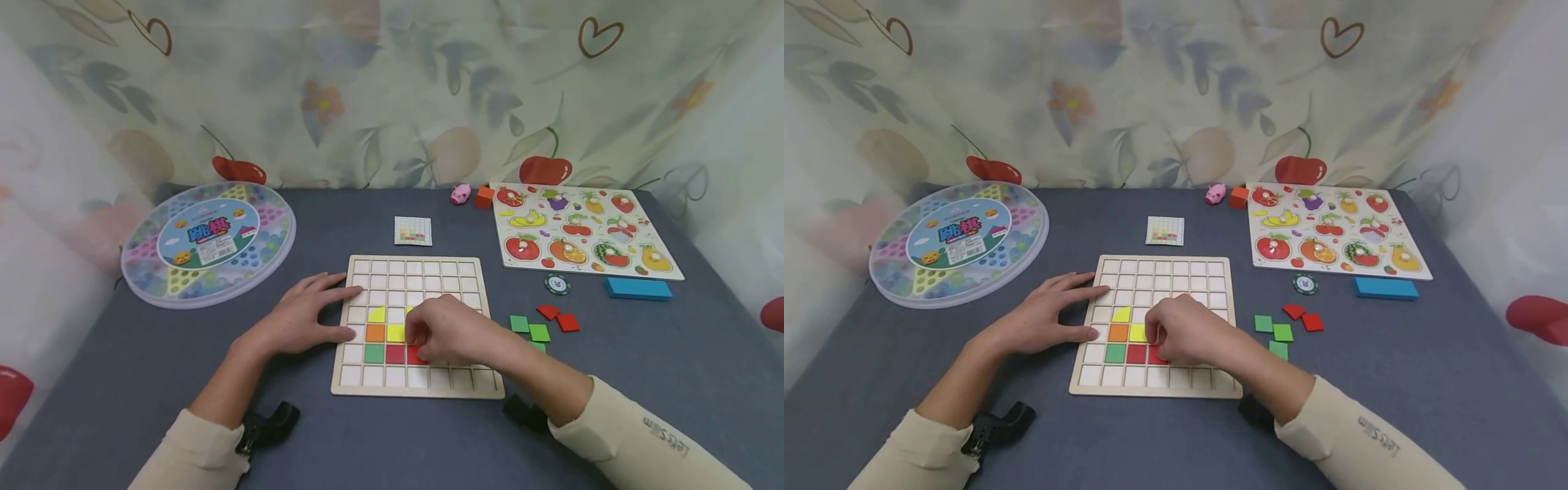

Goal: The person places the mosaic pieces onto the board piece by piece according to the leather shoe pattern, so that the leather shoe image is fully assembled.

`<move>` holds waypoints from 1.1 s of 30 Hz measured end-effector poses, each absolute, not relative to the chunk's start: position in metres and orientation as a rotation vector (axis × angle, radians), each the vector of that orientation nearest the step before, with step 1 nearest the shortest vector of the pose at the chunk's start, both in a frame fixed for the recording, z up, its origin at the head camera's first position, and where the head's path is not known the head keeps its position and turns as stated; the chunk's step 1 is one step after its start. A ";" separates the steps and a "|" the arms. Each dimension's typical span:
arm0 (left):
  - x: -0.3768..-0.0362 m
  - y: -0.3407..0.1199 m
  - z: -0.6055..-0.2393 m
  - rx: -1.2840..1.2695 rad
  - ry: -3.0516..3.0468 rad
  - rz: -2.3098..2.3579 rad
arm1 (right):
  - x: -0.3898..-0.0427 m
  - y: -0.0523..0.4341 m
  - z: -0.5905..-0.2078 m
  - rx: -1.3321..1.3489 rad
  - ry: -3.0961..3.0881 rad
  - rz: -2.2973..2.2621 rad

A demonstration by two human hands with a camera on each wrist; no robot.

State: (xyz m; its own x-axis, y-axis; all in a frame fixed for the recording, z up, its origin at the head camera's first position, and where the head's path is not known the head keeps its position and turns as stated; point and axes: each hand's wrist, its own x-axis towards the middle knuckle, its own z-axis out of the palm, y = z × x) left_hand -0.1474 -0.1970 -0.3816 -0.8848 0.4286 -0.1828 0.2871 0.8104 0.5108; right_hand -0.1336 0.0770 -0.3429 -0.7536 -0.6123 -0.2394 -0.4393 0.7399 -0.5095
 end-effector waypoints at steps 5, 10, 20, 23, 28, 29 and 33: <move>-0.147 -0.197 -0.381 0.553 2.710 0.698 | -0.132 0.076 -0.342 -0.833 2.556 -0.590; -0.147 -0.196 -0.383 0.558 2.706 0.700 | -0.133 0.086 -0.341 -0.818 2.512 -0.622; -0.146 -0.194 -0.380 0.559 2.719 0.652 | -0.142 0.160 -0.328 -0.744 2.490 -0.756; -0.146 -0.194 -0.379 0.558 2.719 0.648 | -0.144 0.185 -0.327 -0.677 2.522 -0.759; -0.147 -0.195 -0.380 0.562 2.714 0.655 | -0.148 0.223 -0.328 -0.610 2.610 -0.684; -0.147 -0.196 -0.380 0.563 2.713 0.656 | -0.149 0.229 -0.330 -0.600 2.628 -0.657; -0.147 -0.196 -0.381 0.568 2.709 0.662 | -0.151 0.245 -0.337 -0.546 2.645 -0.557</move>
